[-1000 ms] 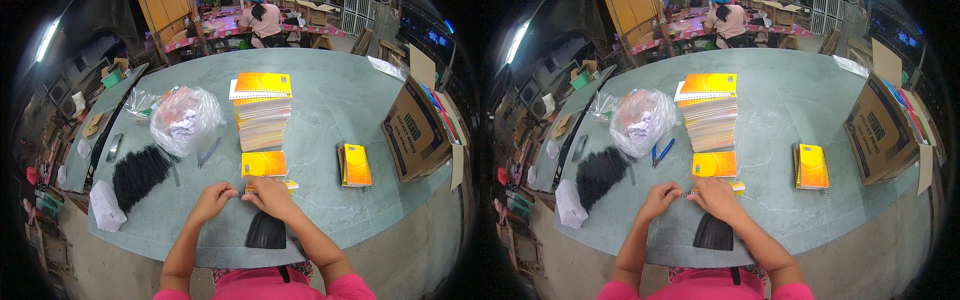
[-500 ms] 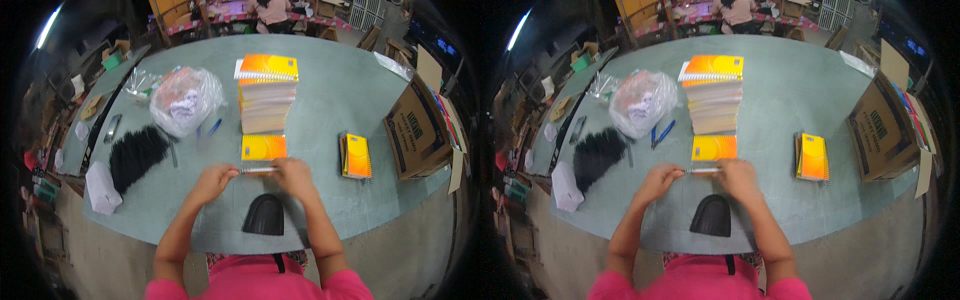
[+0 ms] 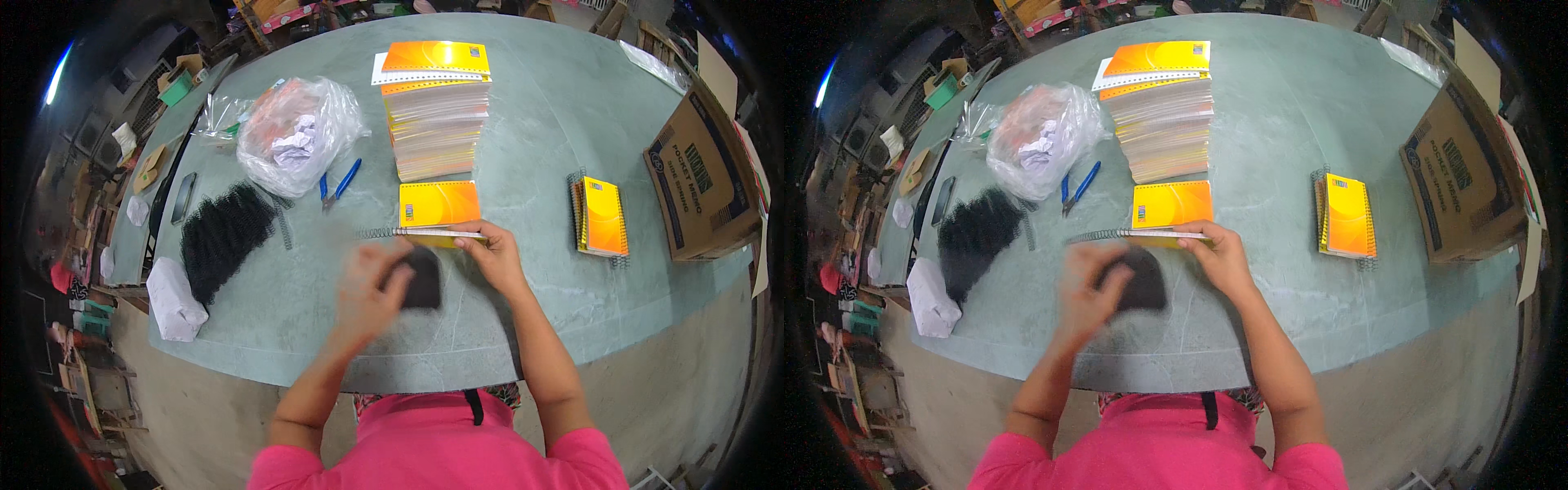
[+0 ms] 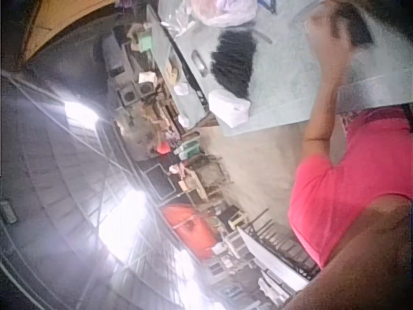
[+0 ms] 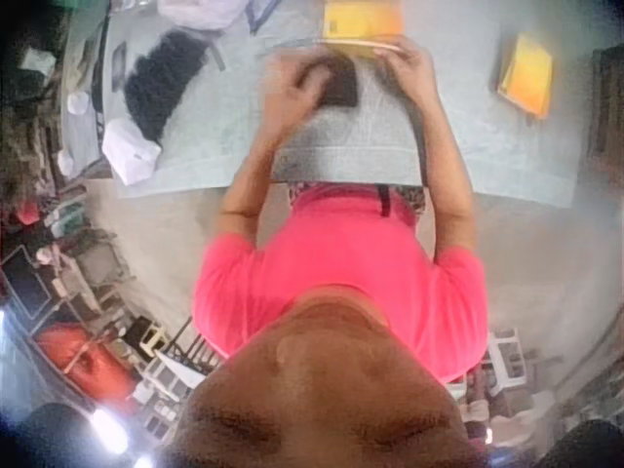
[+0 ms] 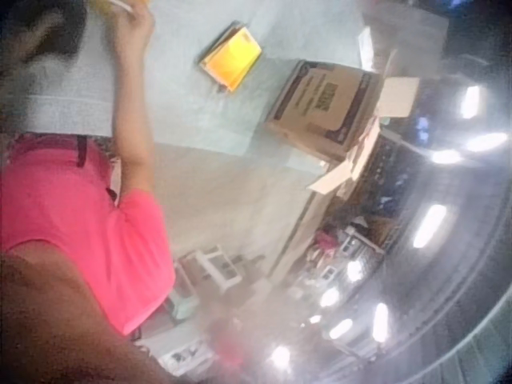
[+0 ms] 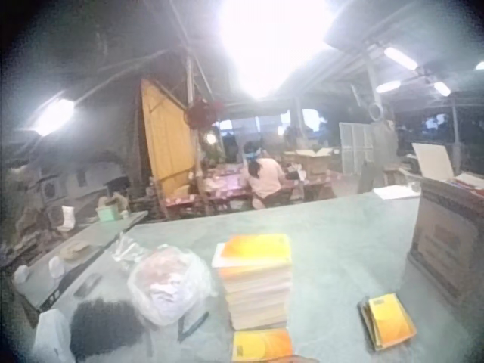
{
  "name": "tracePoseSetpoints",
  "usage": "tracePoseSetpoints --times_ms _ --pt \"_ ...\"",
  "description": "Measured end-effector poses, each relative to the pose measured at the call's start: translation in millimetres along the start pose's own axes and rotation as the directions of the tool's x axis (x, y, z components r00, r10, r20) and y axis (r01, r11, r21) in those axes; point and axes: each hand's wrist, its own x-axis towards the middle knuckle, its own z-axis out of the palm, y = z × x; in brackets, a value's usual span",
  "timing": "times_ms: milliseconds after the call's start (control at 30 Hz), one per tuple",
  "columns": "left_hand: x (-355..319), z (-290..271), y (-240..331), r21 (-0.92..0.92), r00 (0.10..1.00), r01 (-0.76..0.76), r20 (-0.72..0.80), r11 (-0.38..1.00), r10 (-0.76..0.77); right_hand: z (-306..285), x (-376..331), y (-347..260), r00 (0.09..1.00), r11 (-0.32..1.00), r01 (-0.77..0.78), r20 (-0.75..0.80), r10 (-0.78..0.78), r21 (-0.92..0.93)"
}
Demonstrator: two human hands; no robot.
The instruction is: The person assembles notebooks by picking up a stack of paper and a cover, inserting a plastic spiral binding through the pre-punched holes, and then placing the finished notebook onto a stack.
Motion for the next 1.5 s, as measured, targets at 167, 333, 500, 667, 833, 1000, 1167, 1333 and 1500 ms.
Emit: tracePoseSetpoints --times_ms 167,333,500,667,833,1000,1167,1333,1500 --pt "24.6 -5.9 -19.9 0.118 0.993 -0.112 0.041 0.987 0.108 0.1 4.1 1.9 1.000 0.999 -0.016 0.012 0.016 -0.049" --pt "41.3 -20.7 -7.2 0.011 0.885 -0.069 -0.461 0.998 0.066 -4.2 -0.1 2.2 0.998 0.997 -0.056 -0.023 0.055 -0.047" --pt "28.1 -13.7 -9.8 0.072 0.985 -0.118 -0.121 0.990 0.126 -1.1 2.4 0.9 0.998 0.999 -0.049 0.031 0.049 -0.024" --pt "28.5 -3.4 -11.3 0.096 0.982 -0.148 -0.107 0.984 0.158 6.9 0.4 -1.5 0.998 0.999 -0.049 0.044 0.048 0.019" --pt "44.7 -15.0 4.9 -0.013 0.940 -0.050 -0.340 0.999 0.042 0.7 -0.9 4.9 0.998 1.000 -0.008 0.064 0.010 -0.028" --pt "25.7 13.4 -10.0 0.067 0.973 -0.221 0.087 0.973 0.215 6.6 1.0 1.5 0.995 0.994 0.045 0.081 -0.053 0.102" --pt "43.9 5.0 -6.4 0.019 0.964 -0.103 -0.244 0.994 0.105 2.5 2.8 6.0 0.989 0.989 -0.050 0.147 0.029 0.140" --pt "39.9 5.7 5.3 -0.017 0.976 -0.111 -0.192 0.994 0.106 -3.1 3.7 7.9 0.985 0.997 -0.074 0.156 0.067 0.037" --pt "29.5 21.7 -4.4 0.061 0.978 -0.199 0.079 0.978 0.194 3.2 2.9 -0.7 0.976 0.973 -0.168 0.168 0.140 0.160"
